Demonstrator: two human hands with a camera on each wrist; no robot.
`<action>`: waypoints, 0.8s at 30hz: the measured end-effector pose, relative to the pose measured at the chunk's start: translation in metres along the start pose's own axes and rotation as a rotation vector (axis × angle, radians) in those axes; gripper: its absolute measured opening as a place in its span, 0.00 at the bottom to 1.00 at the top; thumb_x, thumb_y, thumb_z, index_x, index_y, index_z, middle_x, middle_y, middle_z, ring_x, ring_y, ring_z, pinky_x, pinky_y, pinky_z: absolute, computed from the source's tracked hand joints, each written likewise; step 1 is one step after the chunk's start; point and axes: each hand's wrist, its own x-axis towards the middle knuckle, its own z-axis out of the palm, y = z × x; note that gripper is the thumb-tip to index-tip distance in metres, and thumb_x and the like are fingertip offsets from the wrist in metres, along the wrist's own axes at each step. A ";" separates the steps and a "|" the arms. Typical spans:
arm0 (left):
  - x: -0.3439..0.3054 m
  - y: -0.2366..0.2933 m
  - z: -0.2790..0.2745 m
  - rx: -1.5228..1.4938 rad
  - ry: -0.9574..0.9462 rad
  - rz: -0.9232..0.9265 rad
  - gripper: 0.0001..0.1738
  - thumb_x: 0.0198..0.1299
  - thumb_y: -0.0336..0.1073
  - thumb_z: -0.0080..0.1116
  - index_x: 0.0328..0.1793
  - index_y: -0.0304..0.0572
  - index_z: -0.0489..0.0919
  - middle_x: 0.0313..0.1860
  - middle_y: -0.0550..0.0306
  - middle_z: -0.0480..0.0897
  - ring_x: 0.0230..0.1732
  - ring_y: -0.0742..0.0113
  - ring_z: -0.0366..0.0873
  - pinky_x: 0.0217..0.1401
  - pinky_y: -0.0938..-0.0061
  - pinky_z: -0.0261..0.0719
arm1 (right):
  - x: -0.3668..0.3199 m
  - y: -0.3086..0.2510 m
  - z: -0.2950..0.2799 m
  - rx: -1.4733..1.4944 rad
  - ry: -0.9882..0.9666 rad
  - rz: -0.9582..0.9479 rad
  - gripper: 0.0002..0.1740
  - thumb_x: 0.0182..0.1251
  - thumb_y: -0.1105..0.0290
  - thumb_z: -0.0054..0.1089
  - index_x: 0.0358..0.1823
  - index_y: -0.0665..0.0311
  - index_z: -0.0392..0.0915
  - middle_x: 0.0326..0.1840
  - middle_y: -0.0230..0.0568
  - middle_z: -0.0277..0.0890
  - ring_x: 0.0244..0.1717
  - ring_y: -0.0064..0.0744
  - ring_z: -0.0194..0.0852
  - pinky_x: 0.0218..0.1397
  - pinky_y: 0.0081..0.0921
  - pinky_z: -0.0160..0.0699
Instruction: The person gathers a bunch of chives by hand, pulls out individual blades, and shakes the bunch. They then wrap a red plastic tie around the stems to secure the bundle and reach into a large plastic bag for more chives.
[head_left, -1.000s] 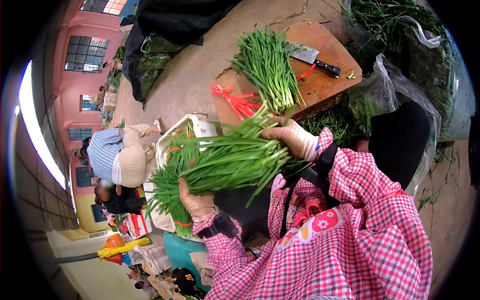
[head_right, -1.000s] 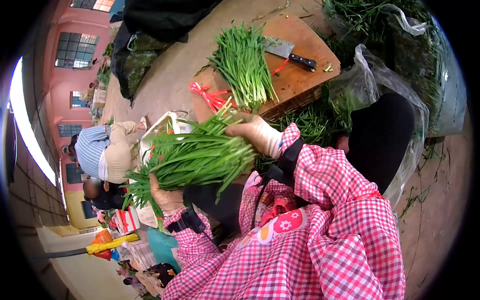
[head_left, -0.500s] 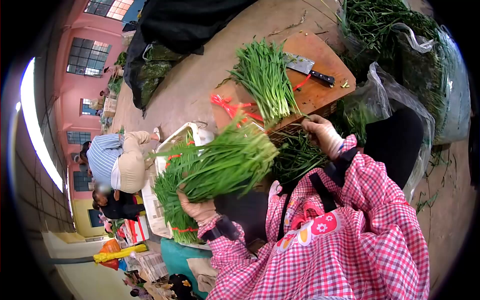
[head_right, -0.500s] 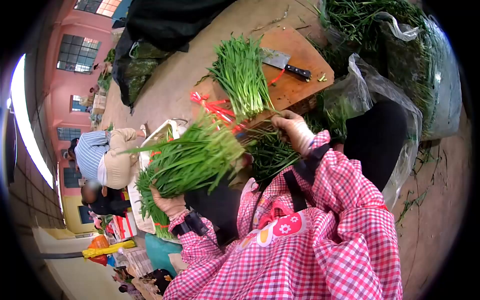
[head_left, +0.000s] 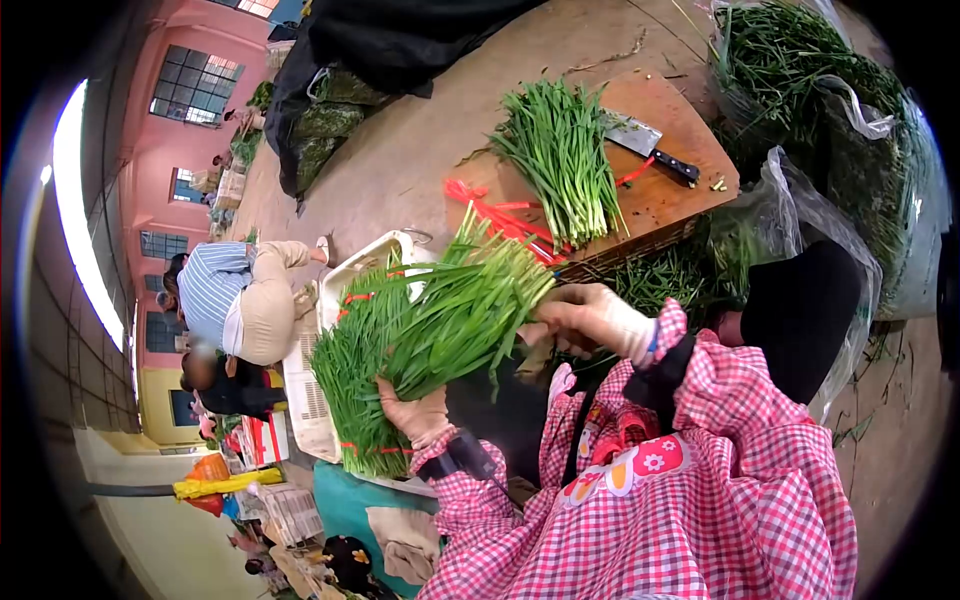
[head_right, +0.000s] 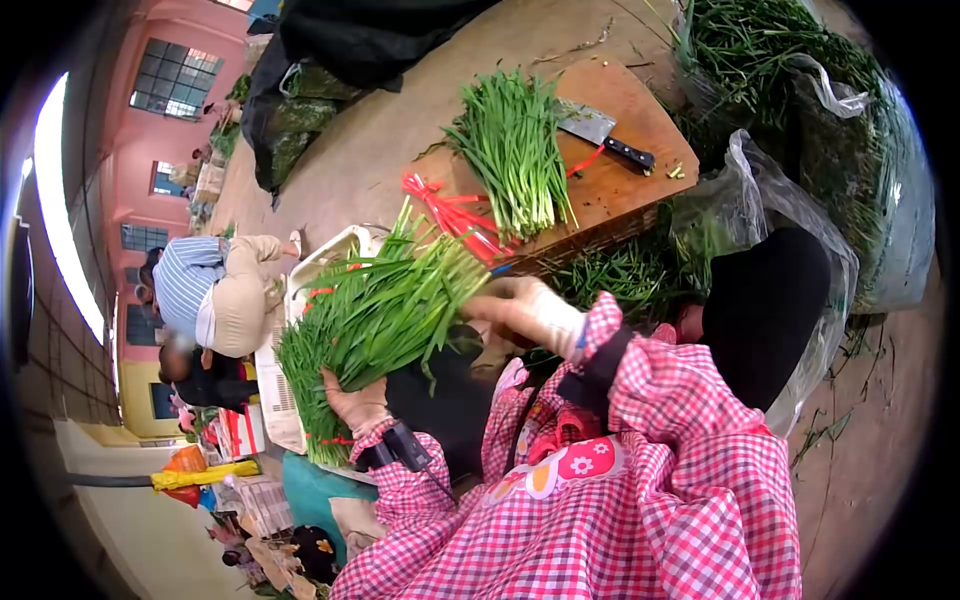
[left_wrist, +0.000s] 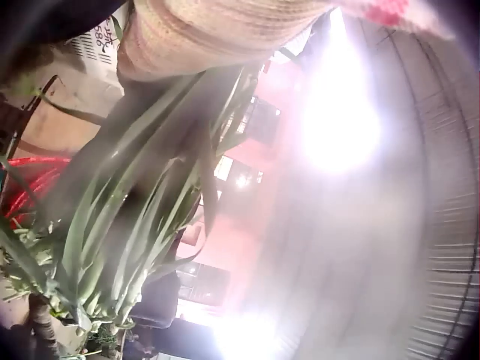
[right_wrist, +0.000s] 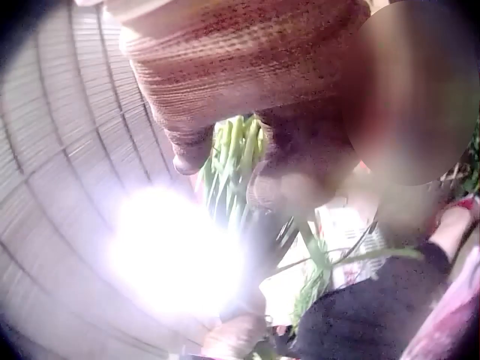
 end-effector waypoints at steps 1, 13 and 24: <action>0.001 -0.003 0.001 0.012 -0.009 -0.003 0.28 0.64 0.52 0.56 0.63 0.42 0.78 0.66 0.49 0.77 0.67 0.47 0.70 0.71 0.41 0.62 | 0.001 -0.003 0.011 0.051 -0.037 -0.006 0.23 0.67 0.53 0.59 0.47 0.68 0.79 0.24 0.36 0.78 0.21 0.24 0.75 0.24 0.23 0.76; 0.020 0.006 -0.019 0.026 0.301 0.177 0.33 0.59 0.57 0.55 0.67 0.49 0.75 0.67 0.51 0.76 0.67 0.45 0.69 0.68 0.38 0.63 | -0.057 -0.033 -0.053 -0.679 -0.412 0.117 0.22 0.62 0.51 0.61 0.37 0.67 0.83 0.24 0.46 0.81 0.29 0.36 0.83 0.34 0.31 0.80; 0.009 -0.006 0.023 0.026 0.142 0.298 0.28 0.61 0.54 0.59 0.63 0.50 0.78 0.63 0.52 0.78 0.64 0.48 0.74 0.66 0.42 0.69 | -0.023 -0.036 0.040 -0.046 -0.122 -0.013 0.20 0.67 0.57 0.61 0.47 0.68 0.80 0.25 0.36 0.78 0.19 0.23 0.72 0.24 0.21 0.71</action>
